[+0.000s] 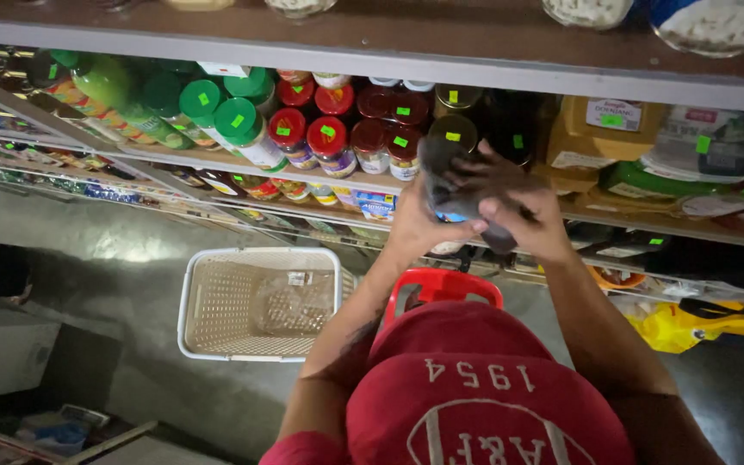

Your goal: Cleaning and wiping dust from canned goods on a store shelf using a cloth.

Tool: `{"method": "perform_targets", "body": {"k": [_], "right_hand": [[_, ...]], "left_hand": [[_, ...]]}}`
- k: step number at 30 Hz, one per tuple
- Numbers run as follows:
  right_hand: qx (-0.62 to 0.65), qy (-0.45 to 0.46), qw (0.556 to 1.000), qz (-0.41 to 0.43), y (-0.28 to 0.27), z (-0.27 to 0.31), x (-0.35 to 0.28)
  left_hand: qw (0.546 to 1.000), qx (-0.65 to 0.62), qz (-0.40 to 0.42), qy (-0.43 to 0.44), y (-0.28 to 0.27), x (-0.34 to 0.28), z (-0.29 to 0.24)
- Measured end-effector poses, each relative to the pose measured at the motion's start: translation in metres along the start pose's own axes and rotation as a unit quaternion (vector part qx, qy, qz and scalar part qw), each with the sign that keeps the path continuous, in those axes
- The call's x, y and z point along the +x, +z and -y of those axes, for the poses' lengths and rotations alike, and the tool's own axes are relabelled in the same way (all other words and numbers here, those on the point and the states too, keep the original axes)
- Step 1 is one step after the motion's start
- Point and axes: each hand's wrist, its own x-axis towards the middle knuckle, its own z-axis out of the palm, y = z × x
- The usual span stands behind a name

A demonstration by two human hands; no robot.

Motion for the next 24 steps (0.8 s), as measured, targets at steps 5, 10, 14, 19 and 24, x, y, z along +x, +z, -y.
{"method": "perform_targets", "body": {"k": [5,10,14,19,24], "right_hand": [[-0.055,0.229,0.930,-0.281,0.029,-0.174,-0.130],[-0.187,0.064,0.972,-0.124,0.066,-0.042,-0.065],[-0.429,-0.095,0.889,-0.127,0.062,-0.108,-0.091],[-0.115,0.267,0.914,-0.283,0.083,-0.070,-0.082],[-0.305,0.170,0.936,-0.044,0.063,-0.063,-0.110]], "left_hand": [[0.952,-0.239,-0.135,-0.137,0.023,0.003,0.013],[0.870,-0.346,-0.257,-0.238,0.013,0.014,-0.041],[0.778,-0.514,-0.282,-0.226,0.017,0.024,-0.036],[0.824,-0.444,-0.327,-0.133,0.039,0.003,0.018],[0.928,-0.104,-0.355,0.048,0.013,0.015,0.055]]}}
